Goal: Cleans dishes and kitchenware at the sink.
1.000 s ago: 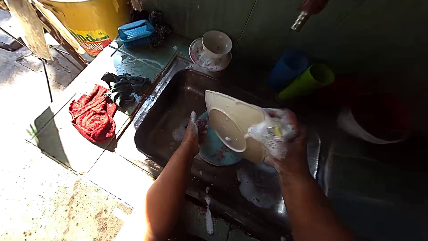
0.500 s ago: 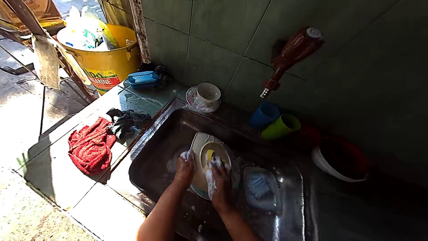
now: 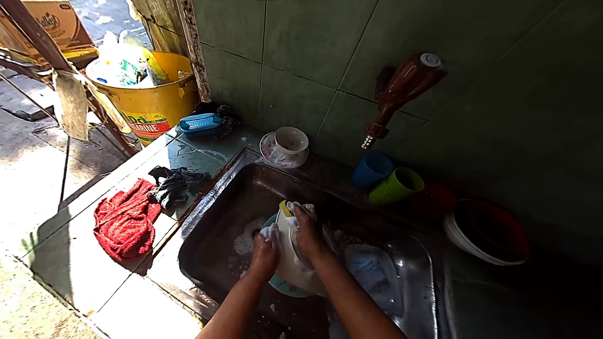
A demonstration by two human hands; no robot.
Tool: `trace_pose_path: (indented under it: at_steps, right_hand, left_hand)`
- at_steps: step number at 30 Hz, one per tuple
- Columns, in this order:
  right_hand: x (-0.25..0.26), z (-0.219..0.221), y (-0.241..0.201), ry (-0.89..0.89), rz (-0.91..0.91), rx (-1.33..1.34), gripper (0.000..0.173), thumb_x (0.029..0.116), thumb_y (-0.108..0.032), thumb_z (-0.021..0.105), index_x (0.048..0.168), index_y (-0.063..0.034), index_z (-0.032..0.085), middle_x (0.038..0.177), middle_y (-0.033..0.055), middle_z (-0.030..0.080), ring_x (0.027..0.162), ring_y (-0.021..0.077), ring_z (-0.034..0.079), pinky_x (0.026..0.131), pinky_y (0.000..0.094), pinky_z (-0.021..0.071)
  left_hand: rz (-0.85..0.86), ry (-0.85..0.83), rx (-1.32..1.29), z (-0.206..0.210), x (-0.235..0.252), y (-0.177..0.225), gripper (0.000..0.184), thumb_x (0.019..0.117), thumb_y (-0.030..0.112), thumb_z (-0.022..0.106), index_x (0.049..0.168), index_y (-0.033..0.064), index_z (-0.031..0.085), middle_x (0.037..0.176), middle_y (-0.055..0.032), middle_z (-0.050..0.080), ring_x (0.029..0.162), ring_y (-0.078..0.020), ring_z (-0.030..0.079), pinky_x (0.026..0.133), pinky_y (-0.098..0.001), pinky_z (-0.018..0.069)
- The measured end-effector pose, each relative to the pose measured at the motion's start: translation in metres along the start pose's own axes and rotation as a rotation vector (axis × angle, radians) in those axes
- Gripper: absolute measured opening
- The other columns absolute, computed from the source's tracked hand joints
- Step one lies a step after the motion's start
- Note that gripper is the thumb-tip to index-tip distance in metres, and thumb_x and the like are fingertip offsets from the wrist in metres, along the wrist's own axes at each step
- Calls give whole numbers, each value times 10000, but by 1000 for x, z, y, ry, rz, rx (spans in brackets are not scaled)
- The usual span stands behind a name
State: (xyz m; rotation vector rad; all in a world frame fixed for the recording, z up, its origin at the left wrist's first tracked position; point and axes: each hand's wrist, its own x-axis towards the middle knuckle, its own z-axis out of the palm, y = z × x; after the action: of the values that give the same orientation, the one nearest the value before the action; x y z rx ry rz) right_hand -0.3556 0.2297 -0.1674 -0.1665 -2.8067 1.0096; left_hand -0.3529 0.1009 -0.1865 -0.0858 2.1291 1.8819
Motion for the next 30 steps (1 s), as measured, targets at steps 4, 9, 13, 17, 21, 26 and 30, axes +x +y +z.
trace_pose_path:
  at_steps: [4,9,13,17,21,26,30]
  right_hand:
    - [-59,24,-27,183,-339,-28,270,821,-18,651,1054,-20,787,1145,192,741,1104,432,680,921,570,558]
    - [-118,10,12,435,-432,46,159,996,-166,606,1028,-178,761,1127,47,718,1172,186,615,1050,304,489]
    - [-120,-41,45,509,-269,2,183,983,-209,607,1007,-107,756,1122,94,721,1194,213,612,1072,298,468]
    - [-106,-72,58,514,-29,-17,329,857,-88,559,1091,44,749,1150,192,732,1132,341,668,1021,448,510]
    - [-95,-100,61,488,403,254,351,963,-20,557,1286,108,609,1208,260,659,1107,285,643,975,419,515]
    - [-118,-143,36,373,656,888,400,921,-148,605,1293,-14,547,1022,78,692,882,132,702,752,330,622]
    - [-163,-206,-4,532,362,637,534,724,-11,683,1245,20,570,992,-20,723,877,32,706,775,240,618]
  left_hand:
    - [-166,181,-491,2,-1,2,342,1127,165,328,1177,-75,566,937,-117,643,831,-122,650,778,-292,565]
    - [-285,239,-544,-4,3,10,314,1115,160,396,1042,-63,605,865,-136,643,767,-169,659,721,-335,581]
    - [-271,133,-605,-2,2,15,275,1110,145,411,1067,-56,592,869,-122,651,769,-154,668,715,-315,585]
    - [-262,75,-589,4,2,15,275,1110,147,410,1079,-57,592,872,-131,648,770,-167,668,711,-323,583]
    - [-217,-150,-517,-7,-3,22,258,1107,153,426,1131,-43,593,909,-100,686,797,-138,692,739,-305,599]
    - [-58,-362,-285,-6,-10,22,302,1100,177,417,1172,-44,609,986,-62,680,893,-70,668,849,-270,573]
    - [195,-437,370,2,-5,3,410,1047,287,547,1296,-26,637,1275,-191,655,1215,-259,621,1062,-419,485]
